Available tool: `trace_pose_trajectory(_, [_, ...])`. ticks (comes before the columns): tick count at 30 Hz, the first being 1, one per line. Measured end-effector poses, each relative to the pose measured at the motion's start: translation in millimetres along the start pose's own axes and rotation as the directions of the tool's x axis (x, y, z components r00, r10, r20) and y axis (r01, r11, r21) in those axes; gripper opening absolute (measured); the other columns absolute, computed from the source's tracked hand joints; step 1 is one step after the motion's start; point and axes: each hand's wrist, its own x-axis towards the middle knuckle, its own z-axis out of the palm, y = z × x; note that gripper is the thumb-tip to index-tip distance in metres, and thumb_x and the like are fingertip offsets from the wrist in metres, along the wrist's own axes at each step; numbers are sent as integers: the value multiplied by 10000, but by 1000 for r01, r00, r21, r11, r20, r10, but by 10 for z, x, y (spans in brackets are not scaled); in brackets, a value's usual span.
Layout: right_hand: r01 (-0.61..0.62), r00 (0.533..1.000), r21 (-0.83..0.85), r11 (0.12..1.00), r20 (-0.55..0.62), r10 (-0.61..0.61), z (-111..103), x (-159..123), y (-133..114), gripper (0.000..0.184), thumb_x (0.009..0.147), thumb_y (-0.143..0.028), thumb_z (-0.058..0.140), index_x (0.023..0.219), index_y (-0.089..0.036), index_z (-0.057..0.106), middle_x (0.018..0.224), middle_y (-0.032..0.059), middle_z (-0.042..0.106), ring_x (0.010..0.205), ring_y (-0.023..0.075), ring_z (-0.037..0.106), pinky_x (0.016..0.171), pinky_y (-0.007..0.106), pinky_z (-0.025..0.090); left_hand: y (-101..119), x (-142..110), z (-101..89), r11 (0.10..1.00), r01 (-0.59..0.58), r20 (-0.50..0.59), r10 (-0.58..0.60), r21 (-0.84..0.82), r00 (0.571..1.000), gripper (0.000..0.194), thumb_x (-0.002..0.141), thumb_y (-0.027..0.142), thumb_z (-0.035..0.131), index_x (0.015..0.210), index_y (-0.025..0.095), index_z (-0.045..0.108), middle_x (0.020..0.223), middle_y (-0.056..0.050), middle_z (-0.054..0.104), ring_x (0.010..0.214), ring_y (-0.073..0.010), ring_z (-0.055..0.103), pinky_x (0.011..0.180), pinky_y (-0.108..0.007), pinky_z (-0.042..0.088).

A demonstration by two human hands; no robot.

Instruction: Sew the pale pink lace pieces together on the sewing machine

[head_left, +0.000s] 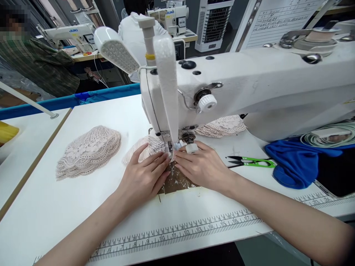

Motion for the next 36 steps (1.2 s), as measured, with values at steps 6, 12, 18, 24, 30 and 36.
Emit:
trace_pose_trajectory(6, [-23,1000,-22,1000,10,23,38,5,8,218,944,-188,504,930,-156,719,920,31,750,772,157,640,856,344,435,-29,10,17,999,30,5,-30,-27,1000,296,921,202,496,1175,198,649,1112,-60,718,1047,-235,674,1123,-549,303])
trace_pose_trajectory(12, [-28,999,-43,999,32,29,46,30,29,248,957,-194,476,919,-162,719,953,40,747,780,164,635,859,352,431,-78,20,57,1000,18,-2,-18,-17,1000,284,918,201,510,1165,179,649,1127,-69,713,1069,-234,664,1146,-548,262])
trace_pose_trajectory(18, [-32,997,-60,998,67,36,56,32,44,230,945,-201,496,900,-158,718,993,54,741,857,189,637,877,366,425,-115,27,87,999,31,8,-31,-7,999,284,928,211,495,1172,190,639,1152,-73,700,1079,-235,660,1133,-562,266])
trace_pose_trajectory(24, [-41,996,-72,997,80,46,60,42,43,237,946,-205,499,883,-161,724,959,55,747,858,193,641,880,371,428,-133,27,106,999,43,18,-43,-7,999,300,932,220,489,1202,202,620,1173,-74,689,1105,-237,647,1135,-568,257])
trace_pose_trajectory(30, [-31,996,-75,997,79,37,53,41,51,238,948,-212,497,897,-151,721,1008,57,738,858,194,636,871,375,427,-113,20,102,999,34,6,-34,13,999,301,937,225,490,1215,191,603,1193,-72,680,1108,-235,644,1127,-553,274])
trace_pose_trajectory(36, [-48,998,-32,998,41,49,32,28,-11,227,949,-183,481,996,-147,700,1005,50,738,823,181,627,789,347,426,-209,9,63,991,121,-27,-119,58,992,259,931,279,520,1152,179,613,1168,-65,697,1133,-229,625,1101,-476,341])
